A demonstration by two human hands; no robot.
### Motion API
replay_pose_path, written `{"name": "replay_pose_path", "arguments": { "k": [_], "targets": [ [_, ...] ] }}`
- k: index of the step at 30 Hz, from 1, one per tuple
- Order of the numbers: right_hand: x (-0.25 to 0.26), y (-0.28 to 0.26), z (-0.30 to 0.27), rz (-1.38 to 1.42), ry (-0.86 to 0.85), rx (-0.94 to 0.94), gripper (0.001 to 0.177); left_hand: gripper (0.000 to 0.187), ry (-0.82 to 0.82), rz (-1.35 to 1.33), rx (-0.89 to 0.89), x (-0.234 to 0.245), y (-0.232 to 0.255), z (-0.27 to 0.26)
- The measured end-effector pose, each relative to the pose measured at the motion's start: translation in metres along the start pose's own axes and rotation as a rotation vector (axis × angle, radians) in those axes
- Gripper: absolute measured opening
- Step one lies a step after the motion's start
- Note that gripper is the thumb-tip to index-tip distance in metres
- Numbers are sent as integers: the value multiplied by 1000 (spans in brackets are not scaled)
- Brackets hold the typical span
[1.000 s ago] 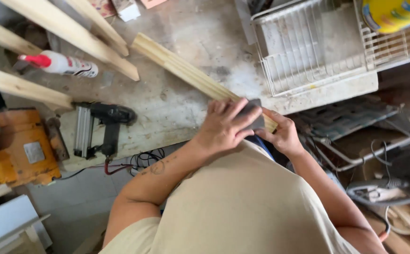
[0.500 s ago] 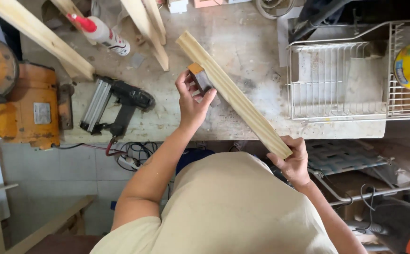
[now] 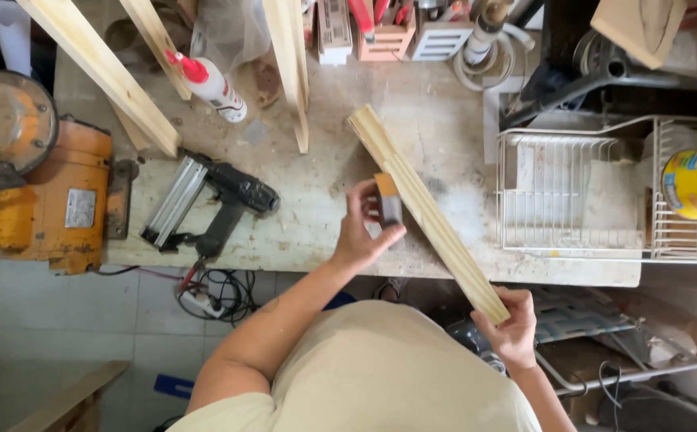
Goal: Manual sanding and assembly of a wooden frame using a sanding block, nail gun, and power drill.
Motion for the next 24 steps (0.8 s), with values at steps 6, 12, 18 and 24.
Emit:
{"name": "replay_pose_path", "arguments": {
  "k": [6,12,18,24],
  "targets": [
    [9,3,4,-57,107,-119,54,80,-119,-2,-125,-14,3,-1],
    [9,-11,6,-125,124,-138,53,83,-148,256,-457,14,-4,-2],
    [17,-4,5,-149,120,-174,54,85,-136,705,-249,72,-36,4],
    [16,-15,8,-196,127,-161,50,89,-195,1218,-7,119,-127,0]
  ]
}}
Point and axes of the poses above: each hand's wrist, its own z-axis towards the middle knuckle, its own x-axis out of the back of the hand, y = z × x, the point moved 10 cm from there along z, towards the middle knuckle, and after that the axes turned 8 degrees about -x, right-handed, at the moved point
